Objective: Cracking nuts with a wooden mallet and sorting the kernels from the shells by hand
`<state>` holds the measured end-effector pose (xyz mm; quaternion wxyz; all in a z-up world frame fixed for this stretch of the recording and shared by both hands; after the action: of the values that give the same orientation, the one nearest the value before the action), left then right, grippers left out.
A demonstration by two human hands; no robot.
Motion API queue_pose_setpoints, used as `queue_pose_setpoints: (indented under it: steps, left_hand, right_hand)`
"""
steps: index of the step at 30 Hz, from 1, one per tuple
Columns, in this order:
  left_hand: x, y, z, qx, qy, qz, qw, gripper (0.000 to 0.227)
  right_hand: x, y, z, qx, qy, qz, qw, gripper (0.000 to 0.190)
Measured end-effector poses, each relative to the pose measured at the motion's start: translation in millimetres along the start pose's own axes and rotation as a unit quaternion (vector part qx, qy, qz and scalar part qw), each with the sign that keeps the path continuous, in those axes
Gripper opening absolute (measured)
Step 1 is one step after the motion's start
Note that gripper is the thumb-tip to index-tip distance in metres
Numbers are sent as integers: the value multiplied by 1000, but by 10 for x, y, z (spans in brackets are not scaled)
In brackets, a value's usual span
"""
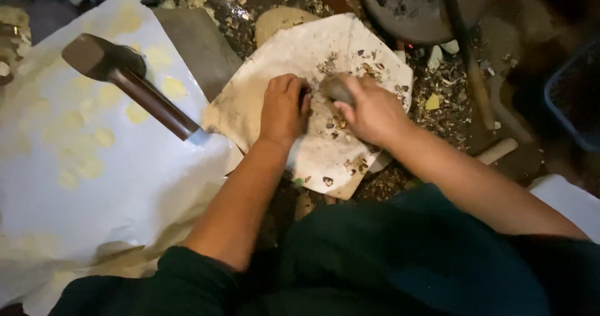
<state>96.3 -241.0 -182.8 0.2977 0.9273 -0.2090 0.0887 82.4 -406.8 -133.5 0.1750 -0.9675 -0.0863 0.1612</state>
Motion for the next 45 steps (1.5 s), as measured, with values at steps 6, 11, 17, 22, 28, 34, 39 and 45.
queue_pose_setpoints:
  steps: [6,11,17,22,28,34,39,45]
  left_hand:
    - [-24,-98,32,-34,-20,-36,999,21]
    - [107,-103,329,-7,-12,-75,997,14]
    - [39,-105,279,59,-41,-110,991,23]
    - [-51,-124,67,0,16,-37,999,18]
    - [-99,-53,-52,-36,2,-28,999,28]
    - [-59,-171,56,-19,27,-45,998,18]
    - [153,-134,213,27,30,-62,997,16]
    - [-20,-139,36,32,-2,-65,997,37]
  right_hand:
    - [66,403,176,145,-33,124,981,53]
    - [146,529,246,141,-22,151,978,51]
    - [27,283,57,-12,-67,88,994,49]
    - [76,-110,-245,85,34,27,995,42]
    - [108,-171,-51,-23,21,-14,999,50]
    - [356,263,146,68,-49,115,990,49]
    - [267,167,75,-7,-76,92,993,51]
    - [219,-235,-57,32,-26,28,999,50]
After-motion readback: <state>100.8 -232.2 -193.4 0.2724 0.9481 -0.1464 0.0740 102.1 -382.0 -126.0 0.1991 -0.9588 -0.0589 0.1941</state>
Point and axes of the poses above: each hand's wrist, its own x-axis towards the middle knuckle, its own z-axis out of the palm, y = z × x, the point moved 8 cm from there along x, towards the middle knuckle, and after that the axes turned 3 degrees about z, right-handed, at the moved point
